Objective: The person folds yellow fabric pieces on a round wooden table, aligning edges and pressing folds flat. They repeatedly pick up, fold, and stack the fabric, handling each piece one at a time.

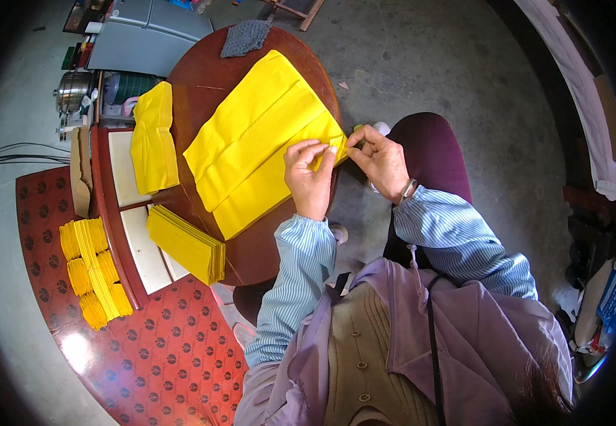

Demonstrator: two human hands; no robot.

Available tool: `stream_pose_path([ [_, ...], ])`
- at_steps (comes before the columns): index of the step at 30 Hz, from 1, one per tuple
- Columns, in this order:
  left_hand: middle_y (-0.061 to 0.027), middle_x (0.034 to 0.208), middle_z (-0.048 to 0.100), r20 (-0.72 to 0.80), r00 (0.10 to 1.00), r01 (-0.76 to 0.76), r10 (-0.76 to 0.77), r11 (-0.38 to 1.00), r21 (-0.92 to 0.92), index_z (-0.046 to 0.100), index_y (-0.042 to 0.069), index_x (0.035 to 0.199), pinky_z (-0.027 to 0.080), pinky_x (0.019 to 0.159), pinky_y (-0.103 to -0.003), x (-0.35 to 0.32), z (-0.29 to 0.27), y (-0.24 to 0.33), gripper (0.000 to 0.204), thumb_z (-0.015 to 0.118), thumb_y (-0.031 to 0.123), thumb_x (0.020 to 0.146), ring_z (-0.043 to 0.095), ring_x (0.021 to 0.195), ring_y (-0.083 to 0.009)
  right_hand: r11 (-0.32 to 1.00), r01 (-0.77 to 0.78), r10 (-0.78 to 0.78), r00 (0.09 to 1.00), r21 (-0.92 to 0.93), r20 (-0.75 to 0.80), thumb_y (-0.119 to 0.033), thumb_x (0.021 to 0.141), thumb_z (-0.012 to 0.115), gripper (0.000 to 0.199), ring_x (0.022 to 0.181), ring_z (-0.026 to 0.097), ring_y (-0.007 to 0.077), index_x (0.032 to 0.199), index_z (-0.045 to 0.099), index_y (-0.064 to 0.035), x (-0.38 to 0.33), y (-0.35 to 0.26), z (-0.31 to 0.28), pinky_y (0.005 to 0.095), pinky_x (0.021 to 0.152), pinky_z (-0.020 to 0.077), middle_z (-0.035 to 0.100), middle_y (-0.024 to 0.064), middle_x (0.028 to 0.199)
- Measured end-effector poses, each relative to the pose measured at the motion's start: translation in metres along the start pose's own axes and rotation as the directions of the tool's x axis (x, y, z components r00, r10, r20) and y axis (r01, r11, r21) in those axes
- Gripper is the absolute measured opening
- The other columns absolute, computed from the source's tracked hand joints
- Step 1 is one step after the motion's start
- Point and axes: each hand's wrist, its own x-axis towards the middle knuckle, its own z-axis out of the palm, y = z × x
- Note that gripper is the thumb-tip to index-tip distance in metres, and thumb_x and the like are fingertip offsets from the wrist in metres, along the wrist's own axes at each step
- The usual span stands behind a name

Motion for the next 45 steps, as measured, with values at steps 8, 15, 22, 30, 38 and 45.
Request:
stream_pose_path([
  [8, -0.0088, 0.112, 0.065, -0.003, 1.000, -0.002, 0.002, 1.000, -0.002, 0.078, 0.000, 0.097, 0.052, 0.095, -0.034, 0.000, 0.000, -0.002, 0.015, 0.084, 0.010, 0.087, 0.063, 0.108, -0.0245, 0.983, 0.111, -0.113, 0.994, -0.144, -0.006, -0.006, 0.092, 0.072, 0.014, 0.048, 0.051, 0.0166, 0.102, 0.063, -0.0071, -0.004, -0.003, -0.004, 0.0348, 0.051, 0.0445, 0.050, 0.0064, 0.056],
  [15, -0.0092, 0.112, 0.066, -0.008, 1.000, 0.000, 0.000, 1.000, 0.007, 0.078, 0.000, 0.097, 0.052, 0.095, -0.034, 0.001, 0.001, -0.004, 0.015, 0.084, 0.010, 0.087, 0.063, 0.107, -0.0246, 0.961, 0.132, -0.124, 0.991, -0.244, 0.048, -0.010, 0.092, 0.070, 0.014, 0.062, 0.068, 0.0335, 0.103, 0.061, -0.0075, -0.006, -0.010, -0.010, 0.0426, 0.059, 0.0532, 0.064, 0.0151, 0.068],
  [22, -0.0094, 0.112, 0.065, -0.013, 1.000, 0.000, -0.001, 1.000, -0.008, 0.078, 0.000, 0.097, 0.052, 0.095, -0.034, 0.000, 0.001, -0.002, 0.015, 0.084, 0.009, 0.087, 0.064, 0.107, -0.0246, 0.935, 0.163, -0.140, 0.986, -0.315, 0.094, -0.012, 0.093, 0.067, 0.014, 0.078, 0.071, 0.0422, 0.102, 0.058, -0.0076, -0.006, -0.014, -0.012, 0.0479, 0.068, 0.0568, 0.070, 0.0198, 0.084],
  [30, -0.0100, 0.112, 0.065, -0.013, 1.000, 0.007, -0.008, 0.999, -0.035, 0.077, 0.000, 0.096, 0.052, 0.096, -0.035, 0.001, 0.001, -0.002, 0.014, 0.083, 0.009, 0.088, 0.064, 0.107, -0.0249, 0.931, 0.232, -0.220, 0.973, -0.283, 0.074, -0.007, 0.091, 0.070, 0.019, 0.060, 0.061, 0.0265, 0.109, 0.064, -0.0066, -0.008, -0.019, -0.013, 0.0390, 0.058, 0.0502, 0.059, 0.0111, 0.070],
  [38, -0.0098, 0.113, 0.065, -0.004, 1.000, 0.019, -0.019, 0.999, -0.036, 0.077, -0.001, 0.097, 0.051, 0.096, -0.034, 0.002, 0.000, -0.002, 0.015, 0.083, 0.011, 0.089, 0.064, 0.107, -0.0238, 0.895, 0.316, -0.326, 0.945, -0.314, 0.019, -0.009, 0.095, 0.072, 0.013, 0.057, 0.065, 0.0227, 0.106, 0.068, -0.0036, -0.008, -0.010, -0.008, 0.0351, 0.057, 0.0513, 0.062, 0.0117, 0.066],
  [45, -0.0098, 0.113, 0.065, 0.005, 0.999, 0.044, -0.044, 0.998, -0.045, 0.076, -0.002, 0.098, 0.052, 0.095, -0.033, 0.002, -0.002, 0.001, 0.015, 0.082, 0.011, 0.090, 0.064, 0.108, -0.0231, 0.986, 0.134, -0.132, 0.991, -0.100, 0.033, -0.010, 0.095, 0.072, 0.013, 0.050, 0.050, 0.0102, 0.105, 0.070, -0.0026, -0.001, -0.010, -0.008, 0.0307, 0.052, 0.0448, 0.054, 0.0051, 0.057],
])
